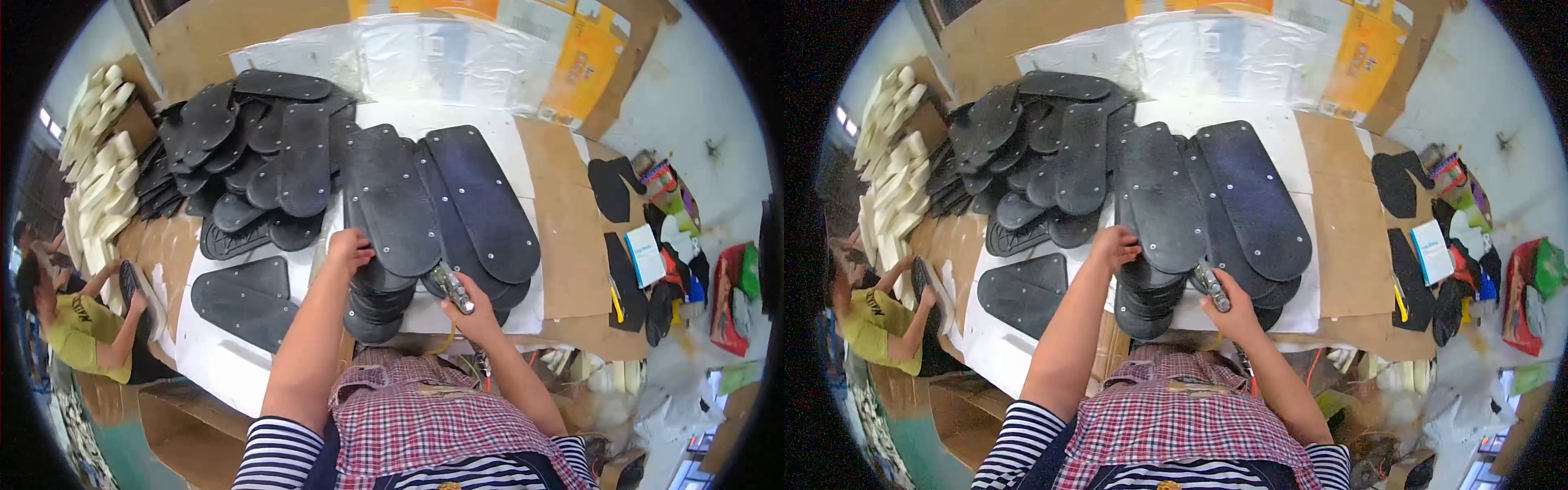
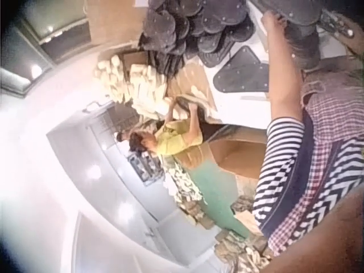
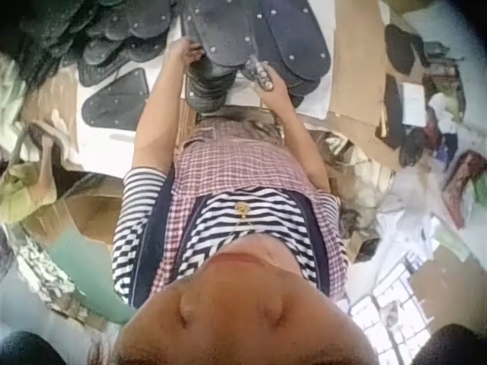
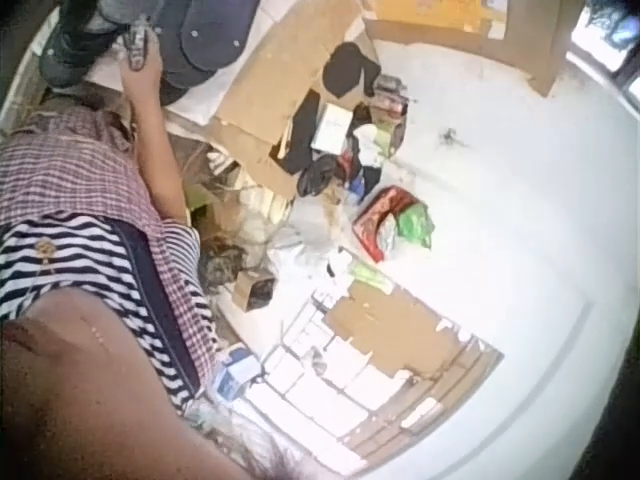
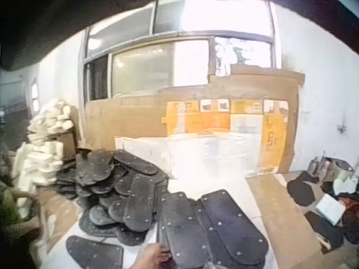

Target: Applying foam padding and adhesive tape to shoe soles and organizing them on a workbench.

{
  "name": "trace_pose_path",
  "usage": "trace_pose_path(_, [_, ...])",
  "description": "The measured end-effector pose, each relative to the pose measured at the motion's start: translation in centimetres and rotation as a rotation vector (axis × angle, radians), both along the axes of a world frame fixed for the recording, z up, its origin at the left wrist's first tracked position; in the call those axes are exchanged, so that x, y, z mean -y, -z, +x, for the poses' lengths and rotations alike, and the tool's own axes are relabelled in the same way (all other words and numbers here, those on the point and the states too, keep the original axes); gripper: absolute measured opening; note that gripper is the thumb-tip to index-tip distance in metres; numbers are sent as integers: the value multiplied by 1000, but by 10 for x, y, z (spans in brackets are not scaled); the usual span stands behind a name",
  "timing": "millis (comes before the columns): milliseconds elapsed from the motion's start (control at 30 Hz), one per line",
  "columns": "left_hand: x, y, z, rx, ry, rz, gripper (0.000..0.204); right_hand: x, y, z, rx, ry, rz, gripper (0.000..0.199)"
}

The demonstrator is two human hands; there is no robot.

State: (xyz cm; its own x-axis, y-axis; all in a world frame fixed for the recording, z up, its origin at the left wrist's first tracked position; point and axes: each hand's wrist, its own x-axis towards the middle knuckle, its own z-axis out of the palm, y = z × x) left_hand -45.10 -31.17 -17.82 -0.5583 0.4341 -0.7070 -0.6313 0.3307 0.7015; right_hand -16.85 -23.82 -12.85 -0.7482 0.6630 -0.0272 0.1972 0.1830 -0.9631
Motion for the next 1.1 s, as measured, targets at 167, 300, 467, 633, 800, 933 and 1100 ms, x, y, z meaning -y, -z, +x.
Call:
trace_pose_path(167, [37, -7, 42, 265, 130, 153, 30, -13, -6, 38, 41, 33, -8, 52])
trace_pose_path(300, [38, -12, 106, 593, -16, 338, 28, -12, -23, 44, 22, 1, -49, 53])
trace_pose_path(467, [1, -9, 139, 617, -434, 486, 22, -18, -21, 55, 29, -35, -89, 53])
trace_pose_path(633, [-2, -17, 154, 535, -604, 519, 18, -22, -29, 67, 40, -73, -94, 55])
trace_pose_path(800, [5, -14, 171, 550, -541, 479, 29, -20, -21, 97, 33, -6, -153, 55])
trace_pose_path(933, [-6, -4, 180, 597, -614, 573, 38, -25, -25, 110, 64, 19, -109, 54])
trace_pose_path(1100, [-26, -10, 178, 544, -799, 655, 32, -31, -26, 120, 30, 18, -126, 53])
